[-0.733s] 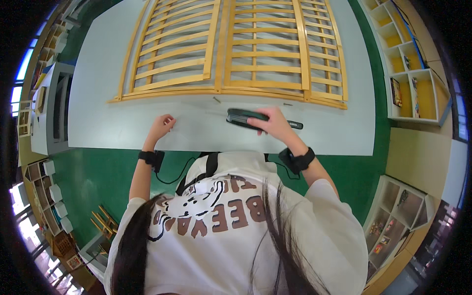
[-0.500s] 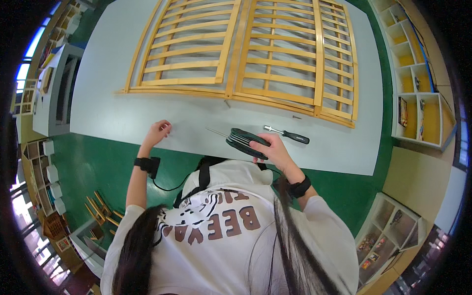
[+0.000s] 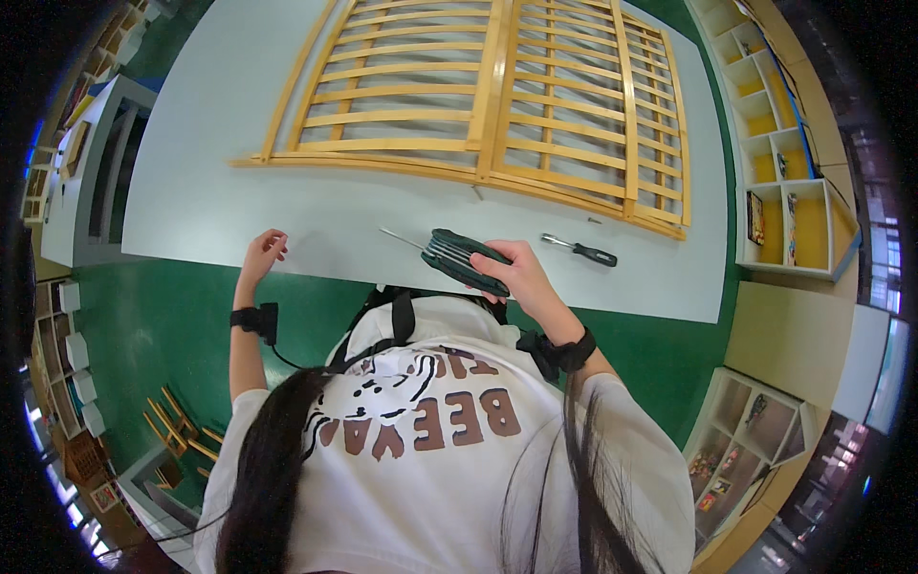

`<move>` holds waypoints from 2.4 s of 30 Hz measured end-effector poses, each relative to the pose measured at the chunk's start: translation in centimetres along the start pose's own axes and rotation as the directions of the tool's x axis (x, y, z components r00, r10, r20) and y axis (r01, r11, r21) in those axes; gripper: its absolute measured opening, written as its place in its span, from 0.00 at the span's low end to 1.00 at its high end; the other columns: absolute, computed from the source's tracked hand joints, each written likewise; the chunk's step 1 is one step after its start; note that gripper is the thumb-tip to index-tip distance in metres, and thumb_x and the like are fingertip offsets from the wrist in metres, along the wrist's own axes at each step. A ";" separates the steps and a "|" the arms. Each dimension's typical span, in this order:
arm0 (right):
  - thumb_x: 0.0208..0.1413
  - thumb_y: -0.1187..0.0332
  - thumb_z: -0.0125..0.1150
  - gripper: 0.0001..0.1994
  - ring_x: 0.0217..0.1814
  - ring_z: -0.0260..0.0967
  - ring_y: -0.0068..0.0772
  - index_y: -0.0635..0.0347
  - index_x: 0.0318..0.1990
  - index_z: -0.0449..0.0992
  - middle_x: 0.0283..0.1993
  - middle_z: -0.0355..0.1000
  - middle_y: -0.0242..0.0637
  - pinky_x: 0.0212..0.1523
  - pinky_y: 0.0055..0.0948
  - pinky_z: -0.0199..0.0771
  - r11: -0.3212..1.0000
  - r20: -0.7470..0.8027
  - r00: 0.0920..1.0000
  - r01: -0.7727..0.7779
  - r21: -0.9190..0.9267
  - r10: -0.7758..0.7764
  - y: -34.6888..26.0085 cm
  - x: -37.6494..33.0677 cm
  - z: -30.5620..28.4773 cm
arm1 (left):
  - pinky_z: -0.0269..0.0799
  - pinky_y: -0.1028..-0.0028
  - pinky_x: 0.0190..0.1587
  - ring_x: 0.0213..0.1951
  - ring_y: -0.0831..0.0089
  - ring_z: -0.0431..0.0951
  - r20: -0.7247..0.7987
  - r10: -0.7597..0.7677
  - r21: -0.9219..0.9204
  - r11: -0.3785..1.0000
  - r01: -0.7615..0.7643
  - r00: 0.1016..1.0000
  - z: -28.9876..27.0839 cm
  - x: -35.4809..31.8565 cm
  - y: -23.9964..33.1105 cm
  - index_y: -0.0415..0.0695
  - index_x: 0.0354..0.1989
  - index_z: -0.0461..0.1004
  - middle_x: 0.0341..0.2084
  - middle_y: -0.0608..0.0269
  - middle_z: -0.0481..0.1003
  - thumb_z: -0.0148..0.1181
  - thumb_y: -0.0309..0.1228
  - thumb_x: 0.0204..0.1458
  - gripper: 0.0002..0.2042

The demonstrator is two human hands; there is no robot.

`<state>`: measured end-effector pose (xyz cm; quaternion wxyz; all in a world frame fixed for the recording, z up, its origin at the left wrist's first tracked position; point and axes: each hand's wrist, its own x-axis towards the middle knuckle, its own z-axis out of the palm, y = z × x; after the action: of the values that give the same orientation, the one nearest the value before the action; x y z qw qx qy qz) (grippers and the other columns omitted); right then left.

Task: Assembling a wooden slatted structure using a screwdriver.

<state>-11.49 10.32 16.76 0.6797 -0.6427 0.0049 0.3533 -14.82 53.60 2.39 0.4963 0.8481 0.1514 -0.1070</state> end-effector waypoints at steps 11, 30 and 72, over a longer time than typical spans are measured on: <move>0.50 0.66 0.52 0.10 0.11 0.58 0.15 0.65 0.26 0.71 0.19 0.69 0.35 0.10 0.14 0.52 0.977 -0.152 0.986 -0.103 -0.186 0.075 2.6 -1.4 6.6 | 0.65 0.78 0.23 0.19 0.77 0.70 0.143 0.045 0.076 0.996 -0.057 0.989 -2.3 0.7 -2.3 0.38 0.31 0.70 0.16 0.62 0.70 0.53 0.32 0.46 0.09; 0.47 0.66 0.56 0.11 0.09 0.55 0.16 0.66 0.23 0.70 0.12 0.62 0.29 0.09 0.17 0.52 0.980 -0.307 0.946 -0.149 -0.135 0.101 5.4 2.8 2.9 | 0.58 0.59 0.45 0.44 0.63 0.64 -0.195 0.371 0.762 0.640 -0.098 0.908 -6.8 12.6 3.9 0.52 0.42 0.68 0.41 0.61 0.65 0.57 0.29 0.35 0.20; 0.42 0.64 0.57 0.10 0.26 0.65 0.47 0.57 0.31 0.72 0.21 0.68 0.44 0.25 0.39 0.64 0.061 0.177 0.907 0.216 -0.975 -0.382 -11.6 23.4 24.1 | 0.56 0.63 0.42 0.37 0.66 0.67 0.340 0.624 0.388 0.588 -0.710 0.703 -11.3 17.9 -1.6 0.47 0.30 0.73 0.27 0.64 0.69 0.60 0.32 0.33 0.12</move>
<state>0.94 43.45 20.26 0.1458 -0.9341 -0.3164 0.0785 1.68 66.86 0.63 0.2776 0.9265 -0.2535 -0.0180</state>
